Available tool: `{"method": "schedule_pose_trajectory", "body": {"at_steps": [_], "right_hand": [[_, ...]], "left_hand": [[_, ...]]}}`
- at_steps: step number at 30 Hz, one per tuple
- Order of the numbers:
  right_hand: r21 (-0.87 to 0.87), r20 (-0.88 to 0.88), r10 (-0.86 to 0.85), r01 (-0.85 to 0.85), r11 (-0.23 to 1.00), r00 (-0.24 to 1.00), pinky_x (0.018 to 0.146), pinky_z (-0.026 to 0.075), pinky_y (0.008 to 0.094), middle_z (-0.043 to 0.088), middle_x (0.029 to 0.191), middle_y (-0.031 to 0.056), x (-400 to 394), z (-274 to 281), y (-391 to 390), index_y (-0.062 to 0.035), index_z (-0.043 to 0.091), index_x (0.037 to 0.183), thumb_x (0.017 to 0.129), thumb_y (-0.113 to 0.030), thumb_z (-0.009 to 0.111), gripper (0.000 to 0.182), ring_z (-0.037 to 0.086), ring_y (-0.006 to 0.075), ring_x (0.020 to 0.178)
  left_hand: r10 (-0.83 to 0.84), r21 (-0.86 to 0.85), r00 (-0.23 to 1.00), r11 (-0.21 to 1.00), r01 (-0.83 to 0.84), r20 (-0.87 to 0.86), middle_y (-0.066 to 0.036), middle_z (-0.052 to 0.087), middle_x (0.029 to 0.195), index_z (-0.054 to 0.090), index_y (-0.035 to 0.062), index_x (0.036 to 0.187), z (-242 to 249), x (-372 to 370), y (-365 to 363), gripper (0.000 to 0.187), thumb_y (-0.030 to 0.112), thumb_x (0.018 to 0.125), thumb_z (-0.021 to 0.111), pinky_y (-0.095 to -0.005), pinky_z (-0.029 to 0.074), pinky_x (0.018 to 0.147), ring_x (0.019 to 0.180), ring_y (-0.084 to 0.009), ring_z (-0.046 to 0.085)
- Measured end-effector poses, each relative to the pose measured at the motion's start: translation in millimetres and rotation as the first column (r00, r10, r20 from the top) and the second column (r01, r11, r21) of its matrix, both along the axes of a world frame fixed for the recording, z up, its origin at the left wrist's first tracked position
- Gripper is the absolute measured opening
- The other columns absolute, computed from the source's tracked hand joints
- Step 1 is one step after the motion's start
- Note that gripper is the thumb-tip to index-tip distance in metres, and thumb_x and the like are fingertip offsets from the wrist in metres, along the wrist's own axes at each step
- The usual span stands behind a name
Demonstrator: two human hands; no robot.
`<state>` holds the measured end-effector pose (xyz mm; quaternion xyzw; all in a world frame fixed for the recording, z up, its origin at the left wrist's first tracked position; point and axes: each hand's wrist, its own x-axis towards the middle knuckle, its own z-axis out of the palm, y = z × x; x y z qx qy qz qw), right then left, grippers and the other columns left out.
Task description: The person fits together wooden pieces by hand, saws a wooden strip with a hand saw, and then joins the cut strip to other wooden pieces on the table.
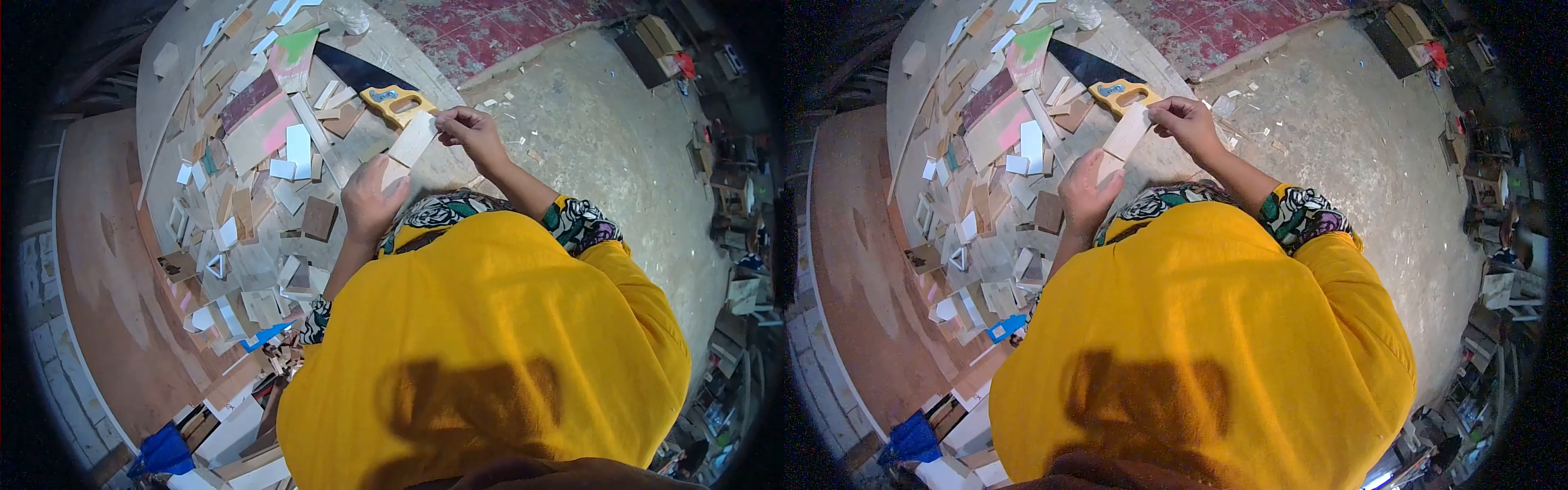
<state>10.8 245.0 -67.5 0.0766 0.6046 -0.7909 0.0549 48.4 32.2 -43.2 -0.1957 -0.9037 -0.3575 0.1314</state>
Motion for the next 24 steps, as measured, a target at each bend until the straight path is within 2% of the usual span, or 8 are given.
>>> {"method": "schedule_pose_trajectory", "body": {"at_steps": [5, 8, 10, 14, 17, 19, 23, 24], "right_hand": [[-0.08, 0.009, 0.026, -0.025, 0.997, 1.0, 0.066, 0.048, 0.0219, 0.063, 0.079, 0.0031, 0, 4, 2, -0.0017, 0.064, 0.1, 0.085, -0.012, 0.056, 0.02, 0.058, 0.0088, 0.069], [0.01, -0.067, 0.043, -0.042, 0.999, 0.997, 0.069, 0.049, 0.0223, 0.064, 0.082, 0.0041, 2, 7, 1, -0.0012, 0.063, 0.105, 0.084, -0.011, 0.057, 0.024, 0.059, 0.009, 0.071], [0.163, -0.126, 0.058, -0.037, 0.986, 0.99, 0.07, 0.049, 0.022, 0.065, 0.084, 0.0052, 2, 12, 0, -0.0003, 0.062, 0.106, 0.083, -0.01, 0.057, 0.025, 0.059, 0.0084, 0.073], [0.167, -0.136, 0.072, -0.049, 0.985, 0.988, 0.069, 0.049, 0.0213, 0.065, 0.086, 0.0057, 0, 8, 3, 0.0001, 0.062, 0.106, 0.083, -0.009, 0.058, 0.025, 0.059, 0.0077, 0.073], [0.181, -0.127, 0.088, -0.064, 0.981, 0.988, 0.067, 0.048, 0.0207, 0.065, 0.085, 0.0049, -2, 4, 5, 0.0004, 0.063, 0.104, 0.083, -0.011, 0.06, 0.024, 0.059, 0.0079, 0.074], [0.114, -0.09, 0.111, -0.101, 0.988, 0.99, 0.066, 0.047, 0.0198, 0.064, 0.084, 0.0031, -5, 0, 6, -0.001, 0.064, 0.1, 0.083, -0.012, 0.061, 0.021, 0.059, 0.0081, 0.075], [0.154, -0.026, 0.185, -0.179, 0.972, 0.982, 0.065, 0.047, 0.0199, 0.064, 0.086, 0.0013, -10, -1, 6, -0.0048, 0.062, 0.103, 0.083, -0.014, 0.061, 0.022, 0.059, 0.0078, 0.075], [0.152, -0.014, 0.185, -0.181, 0.972, 0.983, 0.065, 0.048, 0.0217, 0.064, 0.088, 0.0027, -11, 2, 5, -0.0064, 0.061, 0.105, 0.08, -0.015, 0.064, 0.027, 0.06, 0.0093, 0.075]], "left_hand": [[0.015, 0.064, 0.999, 0.998, -0.013, -0.028, -0.018, 0.062, 0.093, 0.057, 0.0007, 0.101, -3, 1, -3, 0.042, 0.019, 0.066, 0.072, -0.0373, 0.049, 0.074, 0.084, -0.0332, 0.061], [0.027, 0.108, 1.0, 0.994, -0.027, 0.002, -0.017, 0.062, 0.093, 0.058, 0.001, 0.101, -2, 3, -3, 0.042, 0.017, 0.065, 0.073, -0.0364, 0.049, 0.074, 0.084, -0.0324, 0.061], [0.032, 0.127, 0.999, 0.991, -0.035, 0.02, -0.017, 0.062, 0.093, 0.058, 0.0013, 0.1, 0, 3, -2, 0.041, 0.017, 0.065, 0.073, -0.0365, 0.049, 0.074, 0.084, -0.0322, 0.061], [0.043, 0.106, 0.999, 0.993, -0.045, 0.018, -0.017, 0.061, 0.094, 0.058, 0.0017, 0.1, 2, 3, 0, 0.042, 0.018, 0.065, 0.073, -0.037, 0.048, 0.075, 0.085, -0.0322, 0.061], [0.042, 0.099, 0.999, 0.994, -0.043, 0.014, -0.017, 0.061, 0.095, 0.058, 0.0015, 0.101, 1, 3, 1, 0.042, 0.018, 0.065, 0.073, -0.0371, 0.048, 0.076, 0.086, -0.0322, 0.061], [0.044, 0.091, 0.999, 0.995, -0.045, 0.017, -0.017, 0.061, 0.096, 0.058, 0.0012, 0.101, -2, 4, 1, 0.043, 0.018, 0.065, 0.072, -0.037, 0.048, 0.076, 0.086, -0.0321, 0.061], [0.048, 0.039, 0.999, 0.998, -0.048, -0.008, -0.017, 0.061, 0.097, 0.058, -0.0002, 0.102, -5, 7, -1, 0.043, 0.018, 0.066, 0.072, -0.0366, 0.048, 0.077, 0.087, -0.0322, 0.06], [0.044, 0.038, 0.999, 0.998, -0.043, -0.006, -0.017, 0.061, 0.098, 0.058, -0.0005, 0.102, -5, 8, -2, 0.043, 0.018, 0.066, 0.071, -0.0366, 0.048, 0.077, 0.087, -0.0323, 0.06]]}}
